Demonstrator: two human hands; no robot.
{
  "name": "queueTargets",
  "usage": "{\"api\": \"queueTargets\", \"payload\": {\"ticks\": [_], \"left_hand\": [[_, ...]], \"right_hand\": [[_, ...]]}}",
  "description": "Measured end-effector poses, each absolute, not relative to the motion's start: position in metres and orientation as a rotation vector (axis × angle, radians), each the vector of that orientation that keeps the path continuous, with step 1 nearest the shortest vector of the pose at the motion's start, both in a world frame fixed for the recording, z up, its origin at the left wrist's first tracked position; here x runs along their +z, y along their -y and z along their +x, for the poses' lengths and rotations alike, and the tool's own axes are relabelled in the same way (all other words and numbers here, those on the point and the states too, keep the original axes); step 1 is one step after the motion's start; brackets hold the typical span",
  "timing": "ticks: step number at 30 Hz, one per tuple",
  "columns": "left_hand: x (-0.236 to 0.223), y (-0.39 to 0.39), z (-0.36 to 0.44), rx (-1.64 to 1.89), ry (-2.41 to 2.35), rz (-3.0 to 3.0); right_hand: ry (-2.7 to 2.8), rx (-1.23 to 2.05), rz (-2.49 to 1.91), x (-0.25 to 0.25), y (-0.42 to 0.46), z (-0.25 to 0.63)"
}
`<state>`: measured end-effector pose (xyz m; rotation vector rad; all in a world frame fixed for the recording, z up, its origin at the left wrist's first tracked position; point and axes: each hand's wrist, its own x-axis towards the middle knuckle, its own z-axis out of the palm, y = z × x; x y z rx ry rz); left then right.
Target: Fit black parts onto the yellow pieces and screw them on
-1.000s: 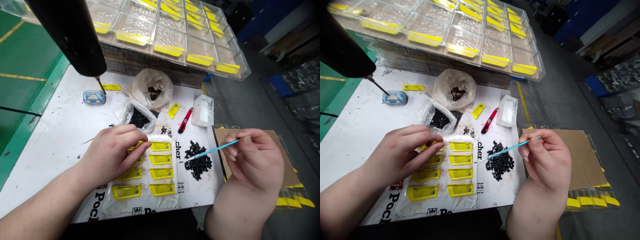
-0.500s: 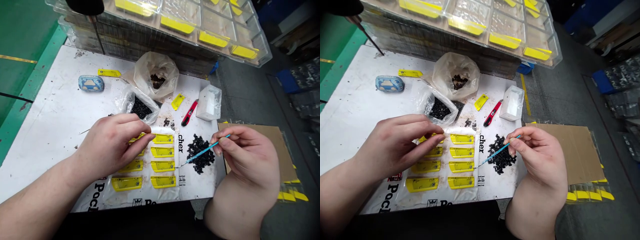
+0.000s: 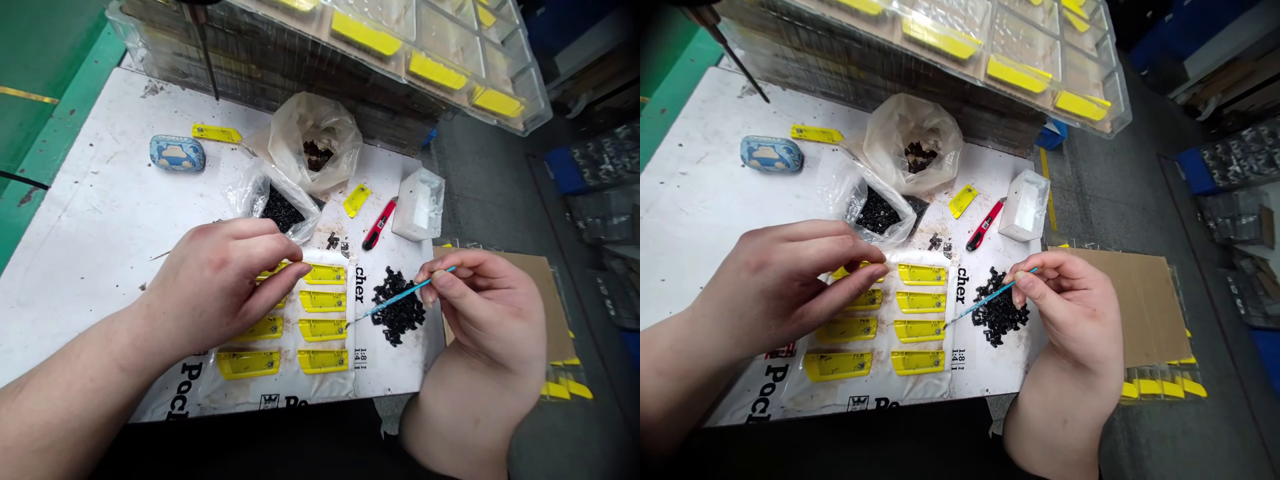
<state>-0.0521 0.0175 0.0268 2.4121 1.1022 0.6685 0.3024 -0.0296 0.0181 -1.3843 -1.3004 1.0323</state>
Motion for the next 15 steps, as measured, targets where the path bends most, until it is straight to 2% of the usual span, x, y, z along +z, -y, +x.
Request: {"api": "queueTargets", "payload": {"ticks": [15], "left_hand": [[0.0297,-0.0168,-0.0519,0.678,-1.113,2.453]], "right_hand": [[1.332,1.208,-1.226,0.025,0.0341,0.3058]]}}
